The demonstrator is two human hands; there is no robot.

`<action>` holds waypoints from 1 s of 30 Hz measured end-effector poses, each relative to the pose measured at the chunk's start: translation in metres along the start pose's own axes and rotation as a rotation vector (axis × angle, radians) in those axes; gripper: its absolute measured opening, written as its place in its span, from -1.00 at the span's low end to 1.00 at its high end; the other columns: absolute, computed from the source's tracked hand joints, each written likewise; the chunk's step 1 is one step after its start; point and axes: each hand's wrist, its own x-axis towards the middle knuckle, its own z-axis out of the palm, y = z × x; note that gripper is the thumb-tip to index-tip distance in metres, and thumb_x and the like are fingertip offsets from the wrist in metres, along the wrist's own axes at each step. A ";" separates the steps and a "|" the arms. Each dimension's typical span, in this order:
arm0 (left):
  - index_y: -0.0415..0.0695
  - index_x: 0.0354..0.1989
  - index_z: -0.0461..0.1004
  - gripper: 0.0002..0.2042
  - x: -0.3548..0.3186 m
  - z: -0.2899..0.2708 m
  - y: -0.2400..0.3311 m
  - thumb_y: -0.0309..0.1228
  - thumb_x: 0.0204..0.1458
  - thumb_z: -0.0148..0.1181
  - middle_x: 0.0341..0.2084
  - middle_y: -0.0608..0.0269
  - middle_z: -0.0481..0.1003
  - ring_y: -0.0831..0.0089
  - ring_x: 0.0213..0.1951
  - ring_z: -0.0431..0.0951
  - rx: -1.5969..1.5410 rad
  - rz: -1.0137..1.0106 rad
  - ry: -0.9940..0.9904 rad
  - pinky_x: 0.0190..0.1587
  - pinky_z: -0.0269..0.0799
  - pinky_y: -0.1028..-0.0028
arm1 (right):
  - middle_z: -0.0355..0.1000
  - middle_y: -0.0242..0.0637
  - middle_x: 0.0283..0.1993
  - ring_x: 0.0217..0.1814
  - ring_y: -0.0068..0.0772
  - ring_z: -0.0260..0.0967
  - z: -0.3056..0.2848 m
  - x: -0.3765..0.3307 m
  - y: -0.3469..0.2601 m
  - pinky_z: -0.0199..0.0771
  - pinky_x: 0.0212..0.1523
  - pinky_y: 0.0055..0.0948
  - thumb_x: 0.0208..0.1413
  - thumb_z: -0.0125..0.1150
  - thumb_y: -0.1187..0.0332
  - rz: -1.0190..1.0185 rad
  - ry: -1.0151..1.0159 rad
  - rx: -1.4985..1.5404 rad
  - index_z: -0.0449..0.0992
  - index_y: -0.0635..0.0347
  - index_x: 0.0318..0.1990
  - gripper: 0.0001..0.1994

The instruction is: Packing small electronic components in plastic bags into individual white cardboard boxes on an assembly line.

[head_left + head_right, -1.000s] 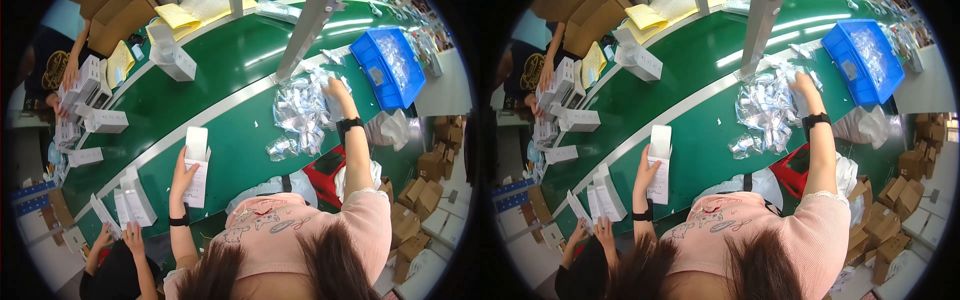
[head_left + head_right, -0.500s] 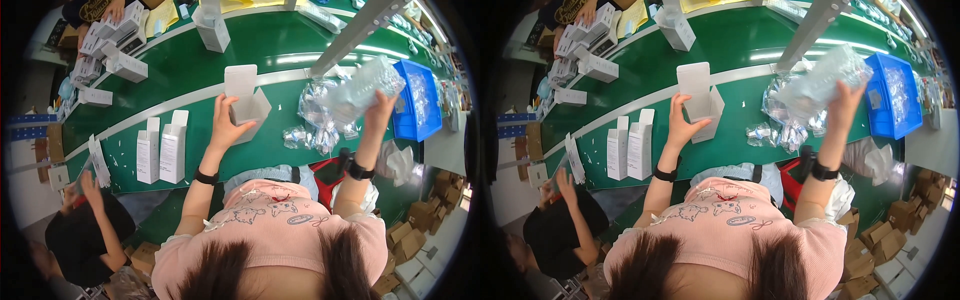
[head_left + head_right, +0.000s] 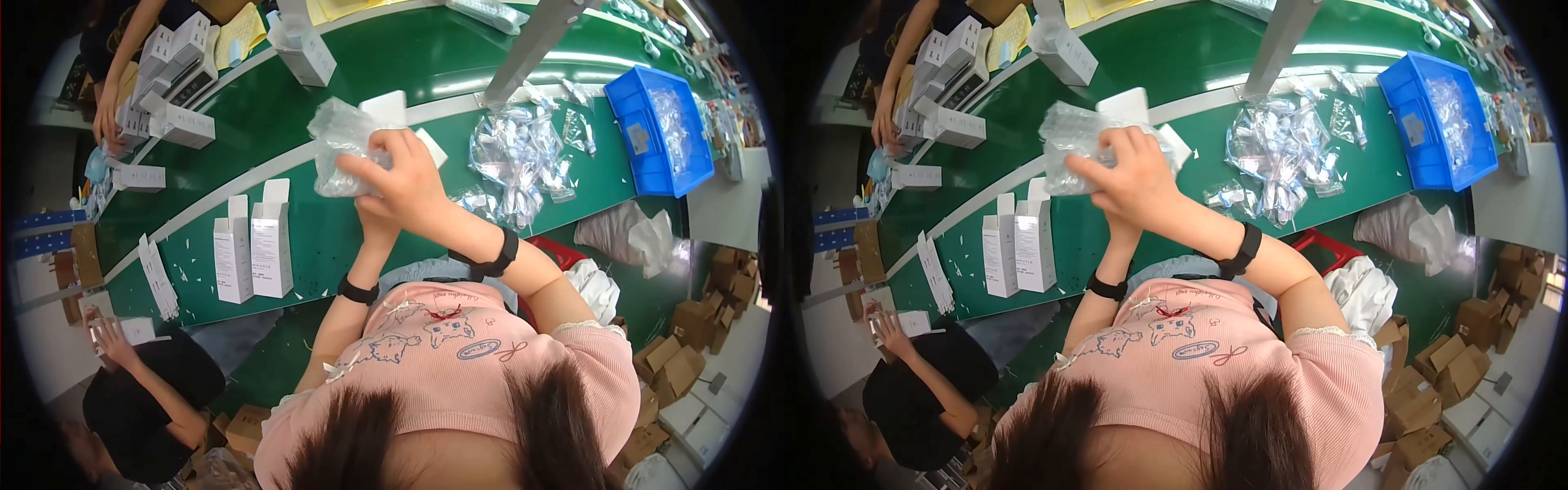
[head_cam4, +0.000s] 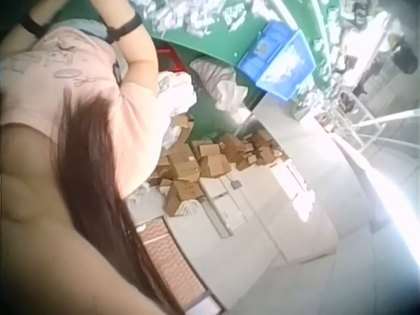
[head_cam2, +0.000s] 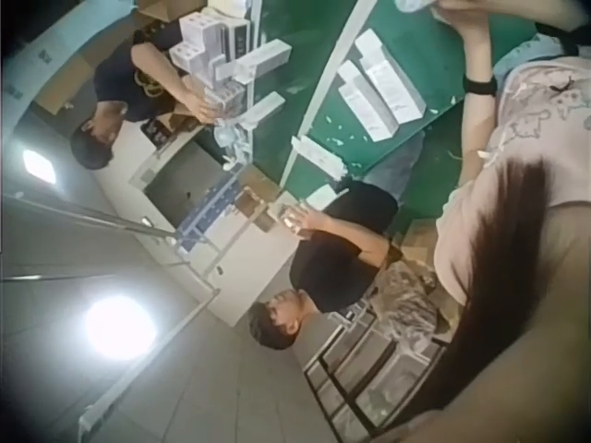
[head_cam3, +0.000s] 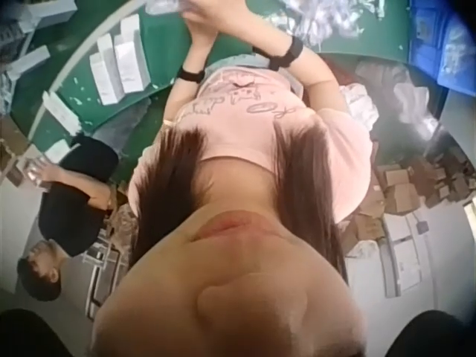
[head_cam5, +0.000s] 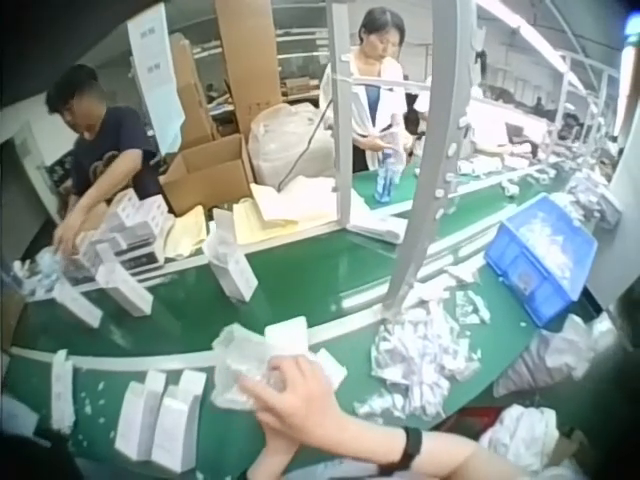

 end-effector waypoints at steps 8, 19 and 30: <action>-0.07 -0.18 -0.04 -0.27 -0.002 0.000 0.011 -0.51 -0.45 0.45 -0.01 -0.14 0.14 -0.02 -0.03 0.28 -0.616 0.115 0.149 -0.08 0.28 0.25 | 0.21 -0.17 -0.25 -0.26 -0.09 0.26 -0.004 -0.019 0.039 0.32 -0.25 -0.32 -0.35 0.35 0.40 0.378 0.308 0.277 0.30 0.21 -0.08 -0.44; -0.05 -0.19 -0.08 -0.26 0.035 -0.018 0.026 -0.52 -0.44 0.45 0.06 -0.19 0.06 0.08 0.04 0.23 -0.916 0.012 0.049 0.03 0.21 0.25 | 0.30 -0.17 -0.17 -0.17 -0.14 0.28 -0.019 -0.020 0.054 0.31 -0.18 -0.36 -0.27 0.30 0.40 0.137 0.068 0.034 0.41 0.17 -0.16 -0.60; -0.05 -0.13 -0.10 -0.25 -0.007 -0.006 -0.015 -0.44 -0.39 0.44 0.12 -0.21 -0.02 0.10 0.11 0.12 -0.623 -0.022 -0.012 0.12 0.06 0.26 | 0.38 -0.03 -0.16 -0.10 0.00 0.31 -0.086 -0.094 0.284 0.29 -0.07 -0.23 -0.19 0.15 0.47 0.638 0.048 -0.420 0.45 0.18 -0.17 -0.68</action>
